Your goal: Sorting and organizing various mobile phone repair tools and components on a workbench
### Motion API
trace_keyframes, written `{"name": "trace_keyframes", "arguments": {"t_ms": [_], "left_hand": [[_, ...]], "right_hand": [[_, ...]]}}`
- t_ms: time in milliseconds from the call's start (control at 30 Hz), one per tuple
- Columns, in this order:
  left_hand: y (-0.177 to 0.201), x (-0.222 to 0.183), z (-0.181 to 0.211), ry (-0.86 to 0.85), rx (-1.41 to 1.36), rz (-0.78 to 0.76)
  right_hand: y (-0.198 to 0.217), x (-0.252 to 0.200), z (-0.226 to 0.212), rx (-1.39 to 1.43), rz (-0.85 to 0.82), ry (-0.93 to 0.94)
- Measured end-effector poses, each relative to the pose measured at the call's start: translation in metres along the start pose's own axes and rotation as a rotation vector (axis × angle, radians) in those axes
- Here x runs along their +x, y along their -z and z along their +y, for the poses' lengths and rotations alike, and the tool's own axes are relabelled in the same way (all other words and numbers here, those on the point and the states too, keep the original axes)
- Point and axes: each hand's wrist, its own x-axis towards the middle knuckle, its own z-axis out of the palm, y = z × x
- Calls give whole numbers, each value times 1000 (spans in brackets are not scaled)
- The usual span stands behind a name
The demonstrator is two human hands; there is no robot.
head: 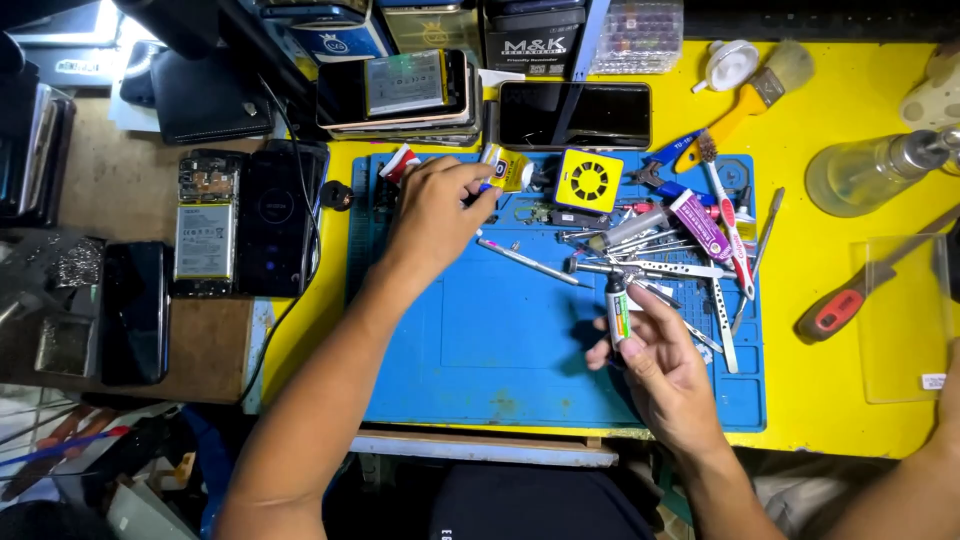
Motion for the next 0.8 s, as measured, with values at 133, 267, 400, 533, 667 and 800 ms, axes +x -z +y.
{"name": "trace_keyframes", "arguments": {"t_ms": [133, 267, 400, 533, 667, 800], "left_hand": [[12, -42, 31, -49, -325, -6], [-6, -89, 45, 237, -873, -114], [-16, -117, 44, 306, -1038, -140], [-14, -129, 39, 302, -1052, -120], [-12, -134, 38, 281, -1002, -155], [-9, -136, 39, 271, -960, -158]], "right_hand": [[-4, -5, 5, -94, -11, -5], [-26, -1, -3, -630, 44, 201], [-44, 4, -14, -878, -49, 479], [-47, 4, -14, -917, -99, 537], [-49, 2, -13, -957, -129, 523], [-45, 2, -9, -997, -164, 578]]}}
